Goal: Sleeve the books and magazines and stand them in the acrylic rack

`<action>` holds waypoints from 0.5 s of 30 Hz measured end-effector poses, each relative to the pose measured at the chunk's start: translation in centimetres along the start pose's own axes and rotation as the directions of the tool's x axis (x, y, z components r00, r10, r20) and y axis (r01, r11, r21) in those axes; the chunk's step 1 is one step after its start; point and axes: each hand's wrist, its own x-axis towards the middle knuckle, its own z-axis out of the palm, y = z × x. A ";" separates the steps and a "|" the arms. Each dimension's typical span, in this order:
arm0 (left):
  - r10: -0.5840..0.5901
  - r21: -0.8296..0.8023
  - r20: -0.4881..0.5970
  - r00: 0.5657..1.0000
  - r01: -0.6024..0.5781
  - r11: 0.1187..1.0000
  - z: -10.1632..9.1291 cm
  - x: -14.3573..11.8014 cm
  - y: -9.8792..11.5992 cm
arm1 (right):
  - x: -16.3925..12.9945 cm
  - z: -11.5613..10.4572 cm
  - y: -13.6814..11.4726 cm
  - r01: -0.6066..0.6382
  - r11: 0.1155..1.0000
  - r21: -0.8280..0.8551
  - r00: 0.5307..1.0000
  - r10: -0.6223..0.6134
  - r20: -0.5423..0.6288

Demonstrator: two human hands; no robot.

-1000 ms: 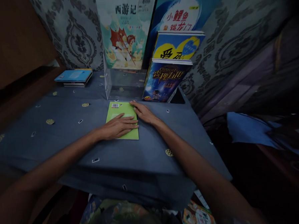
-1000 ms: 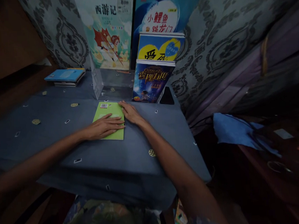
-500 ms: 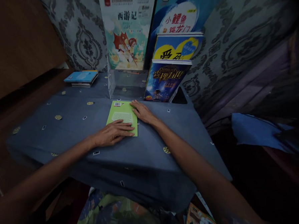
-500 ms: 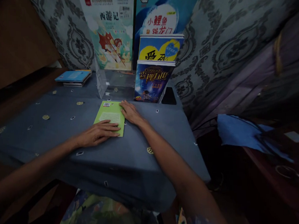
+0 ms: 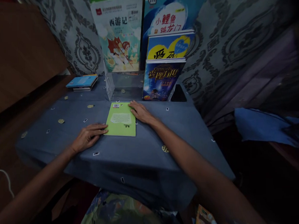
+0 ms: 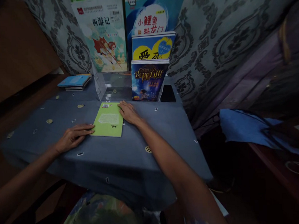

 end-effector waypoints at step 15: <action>0.021 0.058 -0.061 0.998 -0.017 0.998 0.9 0.2 0.0 | -2.2 -1.8 -4.7 -0.026 0.987 -0.158 0.991 0.046 0.126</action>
